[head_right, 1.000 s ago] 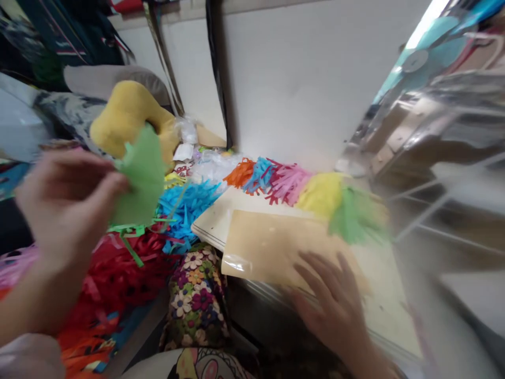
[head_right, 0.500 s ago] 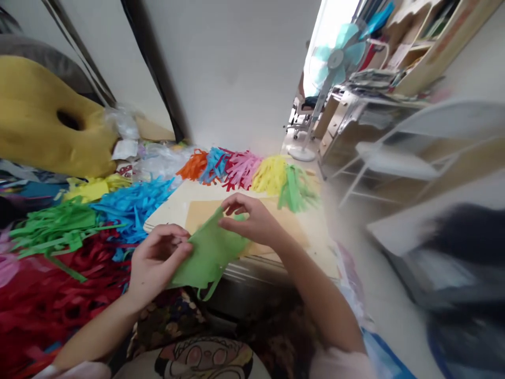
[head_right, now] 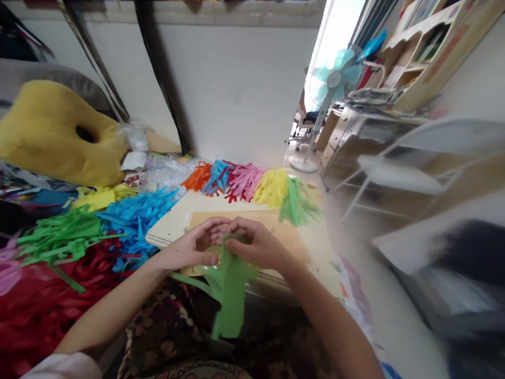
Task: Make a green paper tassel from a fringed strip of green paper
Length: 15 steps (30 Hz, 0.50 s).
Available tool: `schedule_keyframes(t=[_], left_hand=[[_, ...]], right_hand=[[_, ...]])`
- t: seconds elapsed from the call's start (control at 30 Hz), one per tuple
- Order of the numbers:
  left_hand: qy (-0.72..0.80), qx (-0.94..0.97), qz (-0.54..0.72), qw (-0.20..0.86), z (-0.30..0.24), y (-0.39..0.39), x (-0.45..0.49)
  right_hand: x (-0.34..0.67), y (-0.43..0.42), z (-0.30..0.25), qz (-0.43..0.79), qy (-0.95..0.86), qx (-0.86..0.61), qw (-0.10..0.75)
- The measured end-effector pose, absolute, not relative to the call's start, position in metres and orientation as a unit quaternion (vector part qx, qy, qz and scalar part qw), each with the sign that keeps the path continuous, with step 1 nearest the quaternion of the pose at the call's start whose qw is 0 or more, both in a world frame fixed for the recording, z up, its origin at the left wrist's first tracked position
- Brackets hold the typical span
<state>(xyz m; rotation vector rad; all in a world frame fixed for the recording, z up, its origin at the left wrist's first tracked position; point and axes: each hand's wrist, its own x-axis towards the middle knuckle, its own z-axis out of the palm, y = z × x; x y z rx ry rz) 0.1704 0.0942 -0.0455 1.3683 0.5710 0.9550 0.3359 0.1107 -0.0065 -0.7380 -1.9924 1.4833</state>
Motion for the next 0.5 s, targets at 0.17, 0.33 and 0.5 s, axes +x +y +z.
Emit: schedule_keyframes(t=[0.17,0.33,0.5], left_hand=[[0.352,0.596,0.259,0.674,-0.041,0.092,0.166],[0.381,0.554,0.352,0.651,-0.042,0.089,0.153],[0.398,0.522,0.386,0.648,-0.052,0.089,0.151]], right_hand=[[0.346,0.11,-0.026,0.687,-0.628,-0.25,0.268],[0.35,0.089,-0.077,0.811,-0.464,-0.209,0.289],[0.34,0.059,-0.11,0.822,-0.434,-0.2,0.309]])
